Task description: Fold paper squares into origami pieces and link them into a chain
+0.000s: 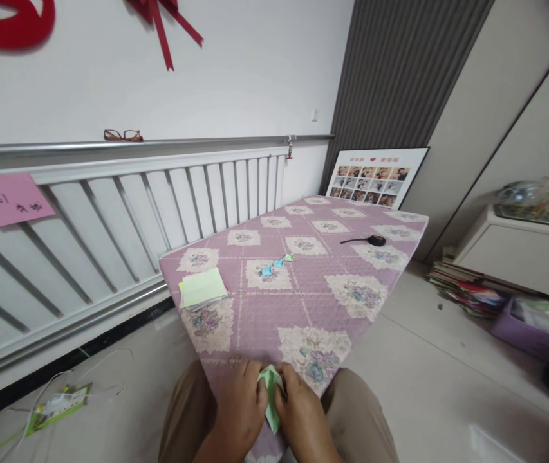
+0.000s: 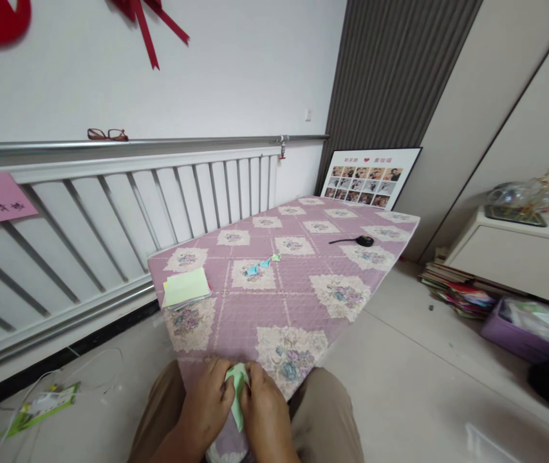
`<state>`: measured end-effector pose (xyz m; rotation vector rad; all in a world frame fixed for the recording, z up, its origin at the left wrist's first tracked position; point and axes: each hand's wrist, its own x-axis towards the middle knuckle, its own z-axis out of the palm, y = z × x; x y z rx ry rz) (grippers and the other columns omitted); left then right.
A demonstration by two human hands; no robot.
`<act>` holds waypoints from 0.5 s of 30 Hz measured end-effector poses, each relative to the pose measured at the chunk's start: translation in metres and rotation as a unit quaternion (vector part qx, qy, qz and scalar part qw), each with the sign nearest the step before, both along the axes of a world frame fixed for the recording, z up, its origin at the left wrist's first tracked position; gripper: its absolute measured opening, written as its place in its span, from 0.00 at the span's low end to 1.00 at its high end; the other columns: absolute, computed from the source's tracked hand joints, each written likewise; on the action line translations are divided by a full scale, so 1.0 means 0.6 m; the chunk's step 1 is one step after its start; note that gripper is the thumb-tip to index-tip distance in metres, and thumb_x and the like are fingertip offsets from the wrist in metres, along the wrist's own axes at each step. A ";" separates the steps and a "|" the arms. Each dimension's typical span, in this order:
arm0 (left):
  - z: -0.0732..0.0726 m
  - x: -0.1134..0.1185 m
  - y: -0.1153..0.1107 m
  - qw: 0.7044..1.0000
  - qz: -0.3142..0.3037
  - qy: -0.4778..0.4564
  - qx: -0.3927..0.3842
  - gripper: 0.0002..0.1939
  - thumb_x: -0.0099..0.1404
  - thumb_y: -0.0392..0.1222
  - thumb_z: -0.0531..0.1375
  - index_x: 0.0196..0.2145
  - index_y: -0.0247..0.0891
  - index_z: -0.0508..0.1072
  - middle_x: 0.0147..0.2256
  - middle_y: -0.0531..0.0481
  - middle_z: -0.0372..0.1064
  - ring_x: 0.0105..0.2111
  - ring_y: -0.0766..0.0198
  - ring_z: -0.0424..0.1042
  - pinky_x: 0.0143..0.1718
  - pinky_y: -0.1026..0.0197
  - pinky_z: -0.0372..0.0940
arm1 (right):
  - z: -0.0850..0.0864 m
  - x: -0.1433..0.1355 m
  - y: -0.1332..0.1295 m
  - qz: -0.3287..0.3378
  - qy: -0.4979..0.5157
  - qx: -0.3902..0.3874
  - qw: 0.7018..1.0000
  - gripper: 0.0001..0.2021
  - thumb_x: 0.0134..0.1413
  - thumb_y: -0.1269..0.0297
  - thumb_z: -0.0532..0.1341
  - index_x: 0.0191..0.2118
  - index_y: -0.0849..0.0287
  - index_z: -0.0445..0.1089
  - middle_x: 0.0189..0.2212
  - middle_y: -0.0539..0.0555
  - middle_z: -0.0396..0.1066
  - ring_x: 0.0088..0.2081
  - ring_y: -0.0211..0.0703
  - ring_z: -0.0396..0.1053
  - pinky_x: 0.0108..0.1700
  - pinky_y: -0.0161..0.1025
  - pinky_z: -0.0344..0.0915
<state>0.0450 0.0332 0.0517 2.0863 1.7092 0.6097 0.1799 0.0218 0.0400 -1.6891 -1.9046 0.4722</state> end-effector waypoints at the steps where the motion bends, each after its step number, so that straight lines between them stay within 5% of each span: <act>1: -0.002 0.002 0.001 1.000 0.006 0.007 -0.005 0.11 0.62 0.35 0.48 0.38 0.39 0.69 0.38 0.46 0.67 0.42 0.56 0.65 0.45 0.57 0.56 | -0.002 -0.001 0.001 0.000 0.003 -0.001 1.000 0.10 0.56 0.72 0.50 0.44 0.58 0.62 0.35 0.55 0.74 0.38 0.46 0.74 0.38 0.38 0.65; 15: -0.014 -0.003 0.026 0.997 0.001 0.082 -0.007 0.12 0.59 0.31 0.50 0.36 0.40 0.70 0.38 0.49 0.68 0.41 0.58 0.64 0.43 0.57 0.54 | -0.018 0.016 0.012 -0.009 -0.040 -0.004 0.999 0.18 0.48 0.77 0.52 0.45 0.58 0.65 0.37 0.53 0.75 0.40 0.46 0.72 0.42 0.38 0.62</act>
